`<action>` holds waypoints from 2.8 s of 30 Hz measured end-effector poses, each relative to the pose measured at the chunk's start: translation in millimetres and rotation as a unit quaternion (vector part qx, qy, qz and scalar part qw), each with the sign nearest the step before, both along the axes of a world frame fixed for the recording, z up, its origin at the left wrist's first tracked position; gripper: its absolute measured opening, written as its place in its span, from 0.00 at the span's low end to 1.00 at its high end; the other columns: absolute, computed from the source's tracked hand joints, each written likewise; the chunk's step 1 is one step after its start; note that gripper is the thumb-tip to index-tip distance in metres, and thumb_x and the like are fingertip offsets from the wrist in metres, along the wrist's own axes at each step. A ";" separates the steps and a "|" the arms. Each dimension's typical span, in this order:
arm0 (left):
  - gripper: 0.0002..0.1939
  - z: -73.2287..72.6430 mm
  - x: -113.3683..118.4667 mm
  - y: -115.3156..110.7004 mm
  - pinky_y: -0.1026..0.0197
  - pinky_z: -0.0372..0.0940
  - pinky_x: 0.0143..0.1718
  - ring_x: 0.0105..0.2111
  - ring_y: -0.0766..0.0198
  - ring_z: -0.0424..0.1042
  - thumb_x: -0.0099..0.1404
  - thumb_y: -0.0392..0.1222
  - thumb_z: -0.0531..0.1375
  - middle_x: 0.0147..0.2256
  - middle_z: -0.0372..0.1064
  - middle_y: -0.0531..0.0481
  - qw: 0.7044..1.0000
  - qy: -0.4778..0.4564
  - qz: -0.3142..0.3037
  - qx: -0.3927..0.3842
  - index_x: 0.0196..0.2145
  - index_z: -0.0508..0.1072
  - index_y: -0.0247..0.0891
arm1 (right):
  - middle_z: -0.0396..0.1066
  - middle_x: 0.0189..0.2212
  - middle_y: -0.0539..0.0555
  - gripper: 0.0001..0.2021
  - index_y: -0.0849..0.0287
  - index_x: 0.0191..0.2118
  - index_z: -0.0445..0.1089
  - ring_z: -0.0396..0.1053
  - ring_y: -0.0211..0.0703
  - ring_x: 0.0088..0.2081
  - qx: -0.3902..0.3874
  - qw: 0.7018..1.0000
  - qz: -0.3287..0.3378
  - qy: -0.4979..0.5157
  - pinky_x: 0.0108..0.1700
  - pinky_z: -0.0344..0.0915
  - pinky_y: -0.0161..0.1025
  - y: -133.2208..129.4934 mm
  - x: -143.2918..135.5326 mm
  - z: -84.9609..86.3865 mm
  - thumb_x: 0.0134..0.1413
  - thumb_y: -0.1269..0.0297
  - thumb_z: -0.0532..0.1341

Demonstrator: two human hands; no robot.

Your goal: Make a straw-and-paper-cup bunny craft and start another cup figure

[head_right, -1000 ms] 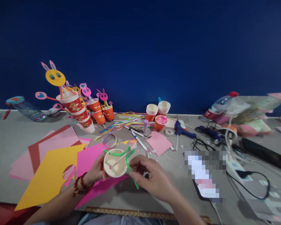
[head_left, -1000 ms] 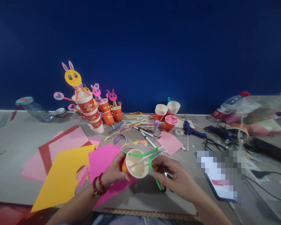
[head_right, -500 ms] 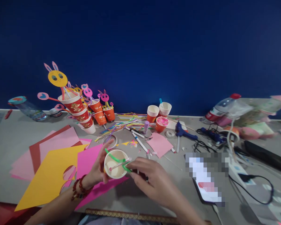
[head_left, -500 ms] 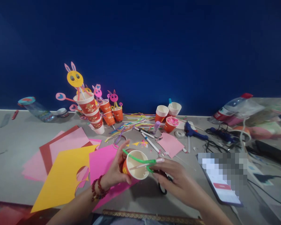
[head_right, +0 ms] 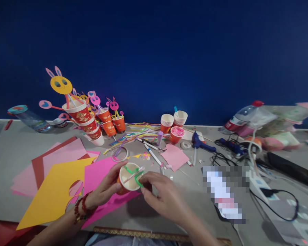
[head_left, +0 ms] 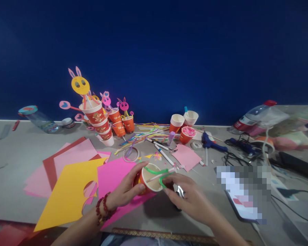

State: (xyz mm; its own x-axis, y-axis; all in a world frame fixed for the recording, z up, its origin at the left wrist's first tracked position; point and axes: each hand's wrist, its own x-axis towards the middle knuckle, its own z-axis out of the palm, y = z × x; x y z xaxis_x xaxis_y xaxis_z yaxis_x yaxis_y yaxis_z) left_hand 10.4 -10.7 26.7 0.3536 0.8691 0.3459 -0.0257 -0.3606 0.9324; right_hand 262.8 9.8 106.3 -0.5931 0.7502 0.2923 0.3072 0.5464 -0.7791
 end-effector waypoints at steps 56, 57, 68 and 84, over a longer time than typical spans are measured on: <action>0.44 5.1 13.5 11.2 0.49 0.68 0.54 0.54 0.47 0.74 0.56 0.59 0.71 0.55 0.72 0.39 0.981 0.006 -0.021 0.191 0.66 0.61 0.50 | 0.75 0.27 0.49 0.06 0.57 0.40 0.78 0.65 0.37 0.25 -0.117 0.987 -0.015 0.107 0.29 0.61 0.31 -2.6 -18.8 -9.1 0.62 0.63 0.65; 0.44 5.6 13.6 11.2 0.49 0.68 0.54 0.54 0.47 0.74 0.56 0.58 0.71 0.55 0.73 0.40 0.981 0.006 -0.018 0.191 0.65 0.61 0.50 | 0.74 0.26 0.49 0.06 0.57 0.39 0.78 0.64 0.36 0.25 -0.126 0.986 -0.019 0.108 0.28 0.60 0.31 -2.4 -19.5 -9.2 0.61 0.63 0.65; 0.42 -2.0 14.0 10.3 0.48 0.67 0.55 0.55 0.46 0.73 0.57 0.60 0.69 0.55 0.72 0.38 0.986 -0.019 -0.011 0.167 0.64 0.62 0.49 | 0.67 0.23 0.47 0.06 0.59 0.34 0.73 0.62 0.37 0.25 -0.215 0.967 -0.043 0.131 0.28 0.59 0.32 -2.4 -23.3 -10.1 0.57 0.61 0.64; 0.45 2.5 15.8 11.3 0.50 0.68 0.55 0.54 0.47 0.74 0.53 0.60 0.72 0.54 0.74 0.40 0.982 0.021 0.001 0.189 0.65 0.61 0.50 | 0.72 0.28 0.49 0.05 0.57 0.37 0.72 0.66 0.39 0.28 -0.156 0.986 -0.033 0.048 0.31 0.60 0.34 -3.7 -18.6 -6.7 0.61 0.64 0.60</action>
